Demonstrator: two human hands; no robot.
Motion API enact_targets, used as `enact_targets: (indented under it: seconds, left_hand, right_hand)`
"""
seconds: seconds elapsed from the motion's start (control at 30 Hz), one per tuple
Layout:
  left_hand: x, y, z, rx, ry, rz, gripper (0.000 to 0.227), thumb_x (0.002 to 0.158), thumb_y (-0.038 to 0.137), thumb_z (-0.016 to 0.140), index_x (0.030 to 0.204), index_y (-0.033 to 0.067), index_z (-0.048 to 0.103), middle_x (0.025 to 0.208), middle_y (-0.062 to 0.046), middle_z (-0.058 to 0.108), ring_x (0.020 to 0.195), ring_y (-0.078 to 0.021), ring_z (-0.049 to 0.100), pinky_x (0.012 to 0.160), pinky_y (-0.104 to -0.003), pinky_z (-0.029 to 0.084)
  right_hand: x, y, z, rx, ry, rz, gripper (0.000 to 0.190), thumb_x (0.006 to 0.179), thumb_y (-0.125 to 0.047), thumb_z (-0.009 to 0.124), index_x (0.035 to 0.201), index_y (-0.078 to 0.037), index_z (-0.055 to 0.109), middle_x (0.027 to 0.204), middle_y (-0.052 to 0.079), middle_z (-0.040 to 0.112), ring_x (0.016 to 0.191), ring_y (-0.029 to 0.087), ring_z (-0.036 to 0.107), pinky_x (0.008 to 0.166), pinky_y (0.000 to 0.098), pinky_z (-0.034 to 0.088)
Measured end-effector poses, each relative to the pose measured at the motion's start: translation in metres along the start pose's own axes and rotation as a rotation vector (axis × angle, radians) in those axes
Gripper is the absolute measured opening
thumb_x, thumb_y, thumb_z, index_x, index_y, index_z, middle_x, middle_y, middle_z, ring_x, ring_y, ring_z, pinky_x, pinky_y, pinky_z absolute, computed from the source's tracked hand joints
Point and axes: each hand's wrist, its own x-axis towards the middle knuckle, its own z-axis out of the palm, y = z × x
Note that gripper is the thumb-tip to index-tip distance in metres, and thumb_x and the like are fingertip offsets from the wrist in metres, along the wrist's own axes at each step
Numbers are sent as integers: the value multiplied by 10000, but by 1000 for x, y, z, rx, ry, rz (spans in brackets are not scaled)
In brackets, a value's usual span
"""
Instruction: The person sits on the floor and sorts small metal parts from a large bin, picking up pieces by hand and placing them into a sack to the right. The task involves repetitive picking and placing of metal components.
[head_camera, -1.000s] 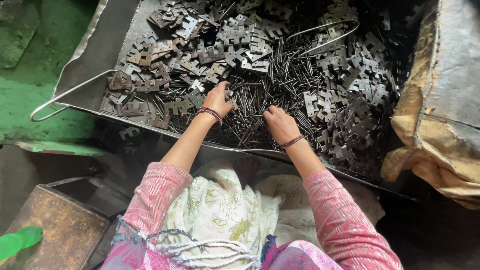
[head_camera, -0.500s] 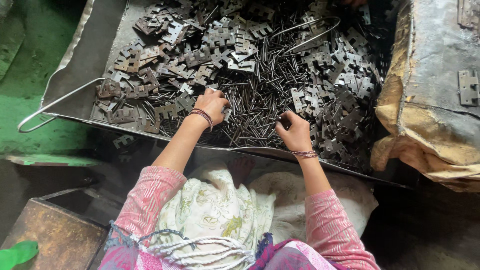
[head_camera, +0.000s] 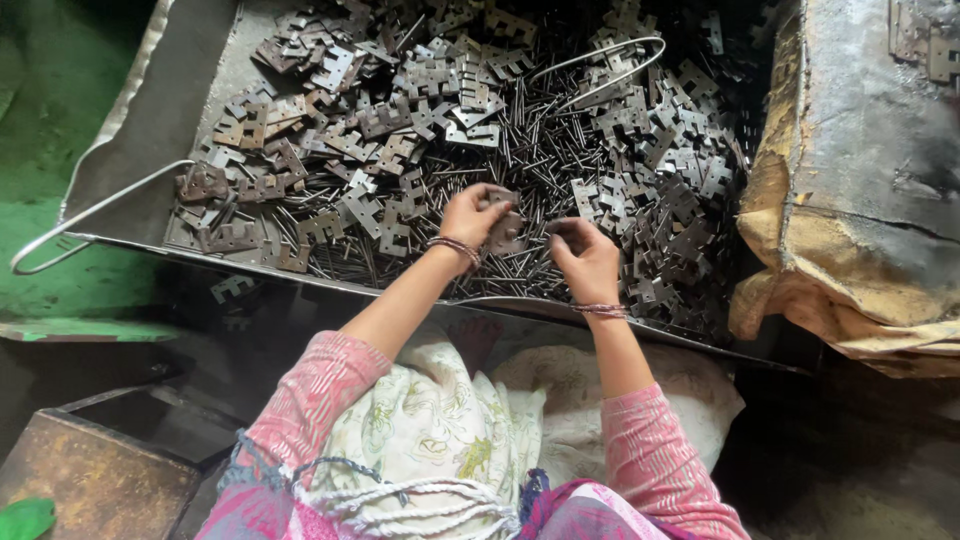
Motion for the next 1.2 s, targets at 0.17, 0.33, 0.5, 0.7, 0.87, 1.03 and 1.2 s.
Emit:
enact_targets:
  seconds: [0.17,0.33,0.5,0.7,0.87,1.03,1.2]
  left_hand:
    - [14,-62,21,-63,2,-40,213,958,52,670,1168,22,687,936,-71,756,782,-127,717,667,-286,597]
    - [22,-82,12,-87,-1,-33,223,958,47,643,1173,-2,677,949,-72,750,800,-122,708,700,-273,578]
    - [22,-83,10,-163,-21,-98,215,974,35,603,1171,-18,675,940,-81,745,781,-136,710,697,-279,577]
    - [17,-71,8,-239,3,-127,211,994,27,575,1174,-35,666,973,-79,760,805,-150,742,717,-284,609]
    - [17,-63,7,-272,28,-167,224,982,18,551,1187,-10,637,975,-90,740,789,-164,735,688,-323,622]
    - [19,-68,8,-299,33,-167,233,981,13,543,1198,-7,626,974,-93,738,775,-172,736,683,-331,620]
    - [19,-67,6,-280,37,-163,241,971,6,548,1197,-11,628,971,-95,739,776,-169,738,678,-333,626]
  right_hand:
    - [12,-4,27,-342,-9,-99,269,857,-114,760,1111,-30,738,847,99,772,717,130,738,682,278,580]
    - [29,5,42,-466,-2,-207,337,806,-108,783,1125,-21,716,907,155,754,807,263,740,750,363,583]
    - [29,20,41,-552,34,-290,341,852,-138,775,1155,-5,692,999,175,731,877,318,715,807,408,575]
    - [55,46,-13,-870,177,-171,266,949,-250,732,1089,-28,689,1050,184,704,953,359,691,810,462,569]
    - [83,89,-22,-1132,163,-252,310,823,-225,743,981,17,629,1007,215,659,987,392,661,758,466,580]
    - [80,107,-13,-1267,41,-145,156,959,-136,672,1077,-48,620,1104,165,670,1075,349,662,874,457,588]
    - [69,87,-13,-1160,112,-166,346,859,-254,755,1056,-9,612,1048,248,631,1032,442,614,726,482,576]
